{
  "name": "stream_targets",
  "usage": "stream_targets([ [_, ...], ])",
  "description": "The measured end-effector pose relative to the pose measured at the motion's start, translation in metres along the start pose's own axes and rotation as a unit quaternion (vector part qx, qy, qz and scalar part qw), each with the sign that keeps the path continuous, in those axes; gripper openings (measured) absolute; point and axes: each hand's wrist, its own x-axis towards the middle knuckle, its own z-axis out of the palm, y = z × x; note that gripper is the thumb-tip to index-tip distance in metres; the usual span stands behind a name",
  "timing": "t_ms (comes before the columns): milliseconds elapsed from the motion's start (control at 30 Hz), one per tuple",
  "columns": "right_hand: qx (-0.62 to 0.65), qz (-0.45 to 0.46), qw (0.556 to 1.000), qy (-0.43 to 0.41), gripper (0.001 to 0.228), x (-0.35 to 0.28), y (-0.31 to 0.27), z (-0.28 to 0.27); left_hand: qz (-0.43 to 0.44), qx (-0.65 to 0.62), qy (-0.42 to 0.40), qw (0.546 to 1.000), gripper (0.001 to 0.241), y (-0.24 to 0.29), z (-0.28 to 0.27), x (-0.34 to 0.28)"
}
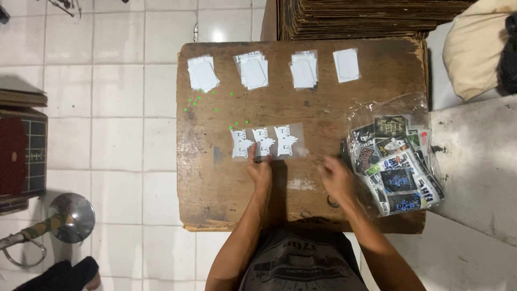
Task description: Cutting small white labels from a sheet using scissors and arranging them in rows on a table.
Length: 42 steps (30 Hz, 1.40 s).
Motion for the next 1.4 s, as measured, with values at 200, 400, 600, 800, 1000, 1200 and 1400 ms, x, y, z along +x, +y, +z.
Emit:
stream_targets([
  [200,-0.247,0.021,0.966,-0.07,0.065,-0.117,0.124,-0.007,-0.077,0.006,-0.007,0.997,0.058,0.005,0.006,0.007],
  [400,-0.207,0.07,0.975,-0.03,0.08,-0.11,0.109,0.005,-0.075,0.002,-0.013,0.997,0.052,-0.012,0.008,0.011],
  [600,-0.172,0.076,0.982,-0.037,0.072,-0.093,0.06,-0.009,-0.102,0.006,-0.028,0.994,0.049,-0.001,0.001,0.012],
  [800,-0.083,0.209,0.973,-0.044,0.084,-0.065,0.012,-0.035,-0.05,-0.105,0.03,0.993,0.073,0.007,0.015,0.003],
  [1000,0.351,0.305,0.884,-0.05,0.079,-0.084,0.049,-0.015,-0.084,-0.094,0.069,0.99,0.055,-0.003,0.013,0.011],
  [1200,0.431,0.281,0.85,-0.113,0.062,-0.083,-0.011,-0.004,-0.086,-0.098,0.099,0.987,0.059,0.0,0.01,0.021],
  [1400,0.428,0.198,0.88,-0.06,0.065,-0.037,-0.042,-0.011,-0.117,0.009,-0.005,0.993,0.029,-0.013,-0.018,0.036],
])
